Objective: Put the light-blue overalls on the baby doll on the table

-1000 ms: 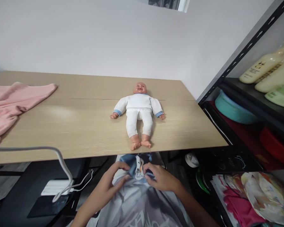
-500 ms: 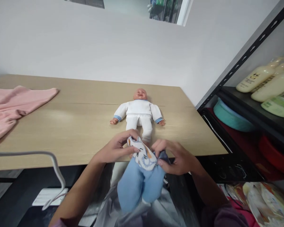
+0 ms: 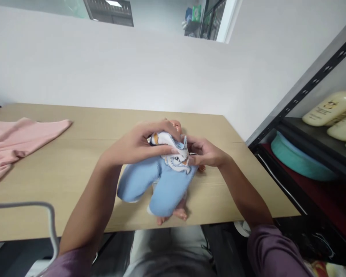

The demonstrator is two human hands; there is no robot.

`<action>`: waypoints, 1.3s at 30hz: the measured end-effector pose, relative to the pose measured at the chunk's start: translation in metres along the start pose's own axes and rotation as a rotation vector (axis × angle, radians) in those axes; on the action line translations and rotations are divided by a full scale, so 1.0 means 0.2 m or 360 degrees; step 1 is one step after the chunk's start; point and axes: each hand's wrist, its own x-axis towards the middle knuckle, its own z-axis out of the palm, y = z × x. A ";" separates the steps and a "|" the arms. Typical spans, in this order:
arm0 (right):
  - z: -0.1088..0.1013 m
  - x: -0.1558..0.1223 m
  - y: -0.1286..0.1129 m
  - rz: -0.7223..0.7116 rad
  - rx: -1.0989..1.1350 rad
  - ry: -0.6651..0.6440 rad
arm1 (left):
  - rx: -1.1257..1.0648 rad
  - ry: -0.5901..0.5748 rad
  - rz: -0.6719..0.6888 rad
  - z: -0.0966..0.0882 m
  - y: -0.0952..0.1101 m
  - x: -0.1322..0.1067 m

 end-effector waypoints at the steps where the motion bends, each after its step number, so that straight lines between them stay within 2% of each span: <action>1: -0.02 0.03 0.00 -0.0026 -0.0043 -0.0008 | 0.0011 0.0034 -0.0037 -0.01 -0.02 0.02; 6: -0.09 0.15 -0.01 -0.0237 -0.0319 0.0014 | -0.0032 0.0128 -0.0094 -0.05 -0.20 0.07; 10: -0.13 0.16 0.03 -0.0319 -0.0406 0.0151 | -0.0063 0.0174 -0.0121 -0.09 -0.30 0.06; 13: -0.14 0.15 0.05 -0.0190 -0.0435 0.0363 | 0.0017 0.0184 -0.0141 -0.11 -0.34 0.06; 16: -0.14 0.15 0.06 -0.0117 -0.0449 0.0556 | 0.0111 0.0303 -0.0102 -0.12 -0.36 0.06; 21: -0.13 0.19 0.10 -0.0251 -0.0417 0.0790 | 0.0055 0.0457 -0.0088 -0.09 -0.39 0.06; 23: -0.13 0.21 0.13 -0.0354 -0.0402 0.0898 | 0.0046 0.0389 -0.0185 -0.09 -0.39 0.05; 26: -0.12 0.23 0.16 -0.0404 -0.0376 0.0887 | -0.0015 0.0176 -0.0320 -0.08 -0.40 0.05; 28: -0.11 0.23 0.16 -0.0378 -0.0399 0.0836 | -0.0085 0.0141 -0.0325 -0.07 -0.42 0.06; 35: -0.14 0.21 0.12 -0.0436 -0.0797 0.0830 | -0.0324 0.0302 -0.0153 -0.04 -0.47 0.10; 39: -0.15 0.20 0.12 -0.0422 -0.0546 0.0758 | -0.0245 0.0384 -0.0164 -0.01 -0.45 0.10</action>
